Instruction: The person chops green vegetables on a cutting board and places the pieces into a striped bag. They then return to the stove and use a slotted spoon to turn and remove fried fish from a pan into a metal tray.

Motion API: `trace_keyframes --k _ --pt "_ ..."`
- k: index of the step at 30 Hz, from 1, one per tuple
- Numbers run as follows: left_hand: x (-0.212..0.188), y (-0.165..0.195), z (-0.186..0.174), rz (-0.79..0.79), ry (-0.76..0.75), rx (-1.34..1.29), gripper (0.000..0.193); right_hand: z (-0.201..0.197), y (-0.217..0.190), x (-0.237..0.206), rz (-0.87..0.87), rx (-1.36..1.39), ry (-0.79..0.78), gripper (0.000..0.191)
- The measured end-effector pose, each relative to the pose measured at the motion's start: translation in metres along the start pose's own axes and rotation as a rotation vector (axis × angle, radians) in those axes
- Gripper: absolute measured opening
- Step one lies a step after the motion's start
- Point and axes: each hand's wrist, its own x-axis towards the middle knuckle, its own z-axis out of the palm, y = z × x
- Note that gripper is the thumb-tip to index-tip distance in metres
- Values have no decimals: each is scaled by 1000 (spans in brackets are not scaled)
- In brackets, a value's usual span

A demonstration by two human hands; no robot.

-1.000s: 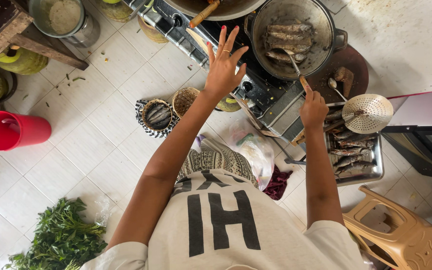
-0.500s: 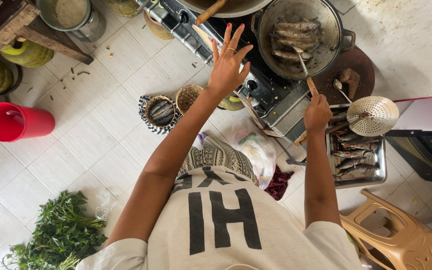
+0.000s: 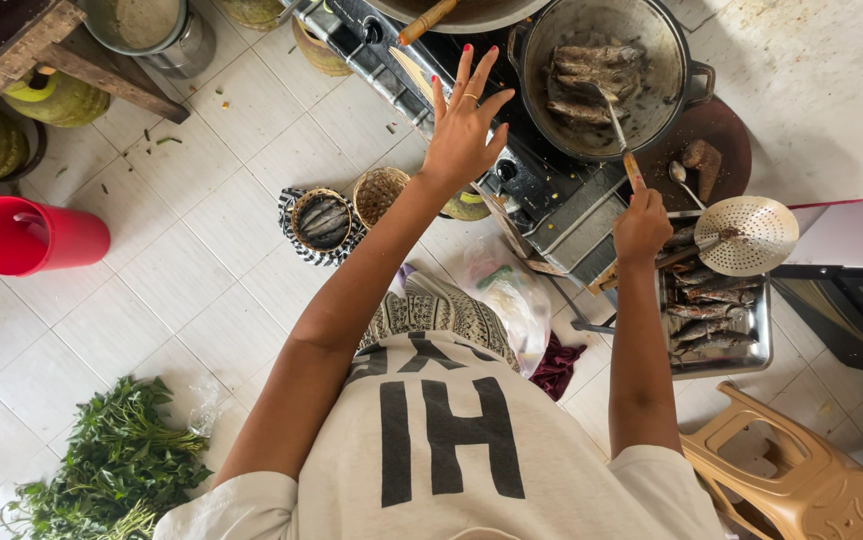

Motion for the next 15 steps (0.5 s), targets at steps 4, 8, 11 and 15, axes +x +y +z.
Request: trace_keyframes --k 4,8,11,15 --pt "-2 -1 -1 -6 0 2 36 -2 -4 3 36 23 -23 27" --pt "-1 2 0 8 -1 15 35 -3 -8 4 47 22 -37 25" --pt "-2 3 -1 -25 -42 -21 34 -2 -11 1 41 -22 3 30" --pt "-5 2 -4 -10 -28 3 36 -2 -11 0 52 23 -9 28"
